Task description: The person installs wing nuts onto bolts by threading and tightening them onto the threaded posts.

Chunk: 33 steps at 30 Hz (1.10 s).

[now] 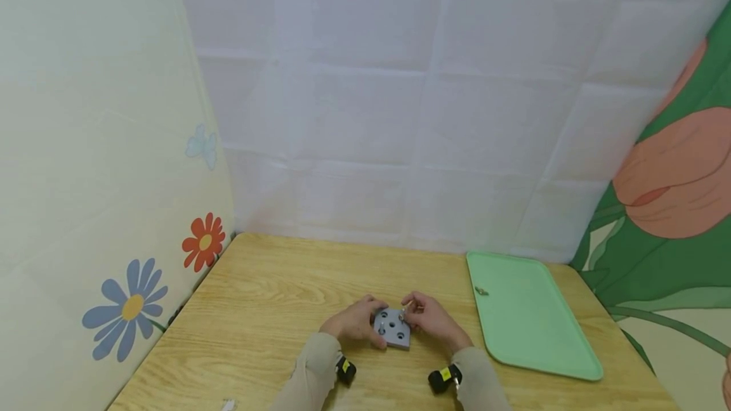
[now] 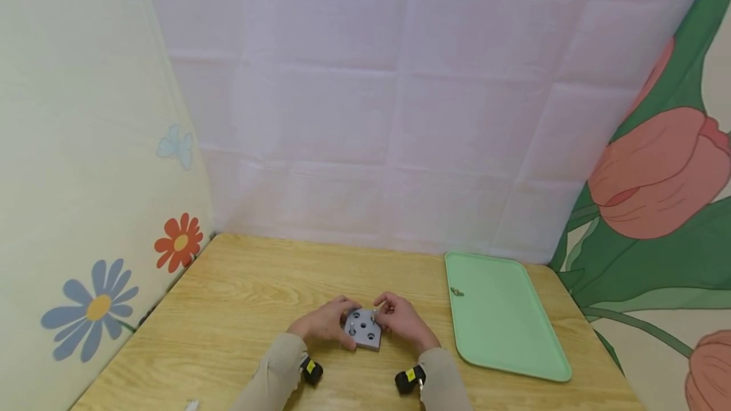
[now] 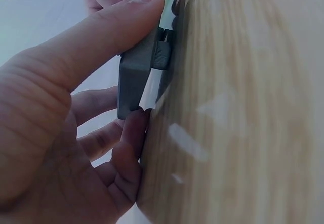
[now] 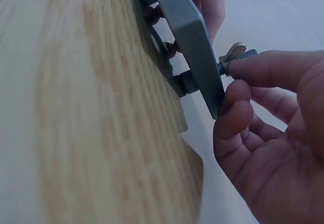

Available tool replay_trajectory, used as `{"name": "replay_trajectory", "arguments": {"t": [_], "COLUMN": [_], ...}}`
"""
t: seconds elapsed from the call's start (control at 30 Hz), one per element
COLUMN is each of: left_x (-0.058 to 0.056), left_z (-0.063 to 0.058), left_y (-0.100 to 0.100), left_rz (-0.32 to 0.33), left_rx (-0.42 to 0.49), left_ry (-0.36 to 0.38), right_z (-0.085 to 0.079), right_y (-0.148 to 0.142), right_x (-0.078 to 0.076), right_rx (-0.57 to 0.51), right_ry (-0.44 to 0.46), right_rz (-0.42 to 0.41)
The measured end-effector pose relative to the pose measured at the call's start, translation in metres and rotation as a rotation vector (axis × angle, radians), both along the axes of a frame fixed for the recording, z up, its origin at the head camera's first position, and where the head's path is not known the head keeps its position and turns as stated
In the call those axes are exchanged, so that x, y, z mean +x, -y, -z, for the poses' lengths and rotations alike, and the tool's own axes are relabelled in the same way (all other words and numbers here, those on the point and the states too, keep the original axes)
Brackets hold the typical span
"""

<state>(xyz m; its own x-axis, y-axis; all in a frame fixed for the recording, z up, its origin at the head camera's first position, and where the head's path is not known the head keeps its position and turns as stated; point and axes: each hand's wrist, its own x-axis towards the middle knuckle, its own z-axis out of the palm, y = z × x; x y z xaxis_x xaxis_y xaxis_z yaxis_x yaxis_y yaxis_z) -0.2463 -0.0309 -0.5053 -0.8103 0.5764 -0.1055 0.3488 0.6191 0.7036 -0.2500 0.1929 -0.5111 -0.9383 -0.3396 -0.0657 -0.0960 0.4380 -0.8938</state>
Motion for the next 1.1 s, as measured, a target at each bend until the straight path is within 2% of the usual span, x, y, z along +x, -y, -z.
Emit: {"name": "replay_trajectory", "arguments": {"t": [0.2, 0.37, 0.7, 0.93, 1.1], "left_x": [-0.0004, -0.0016, -0.0033, -0.0024, -0.0019], "left_z": [0.0028, 0.0037, 0.0042, 0.0041, 0.0039], "left_y": [0.0002, 0.0005, 0.0009, 0.0006, 0.0007], "left_rz": [0.005, -0.006, -0.001, -0.008, -0.012], "left_rx": [-0.005, 0.009, 0.007, 0.006, 0.007], "left_ry": [0.002, 0.021, 0.013, 0.014, 0.018], "right_z": [0.0001, 0.0007, 0.0016, -0.003, -0.003], "right_y": [0.0001, 0.0012, 0.0031, 0.0027, 0.0039], "right_x": [0.0002, -0.0006, -0.0012, 0.0041, 0.0042], "right_rx": [0.016, 0.046, 0.067, -0.028, -0.027], "right_ry": [-0.017, -0.031, -0.04, 0.05, 0.023], "right_rz": [-0.032, -0.026, 0.007, 0.038, 0.036]}}
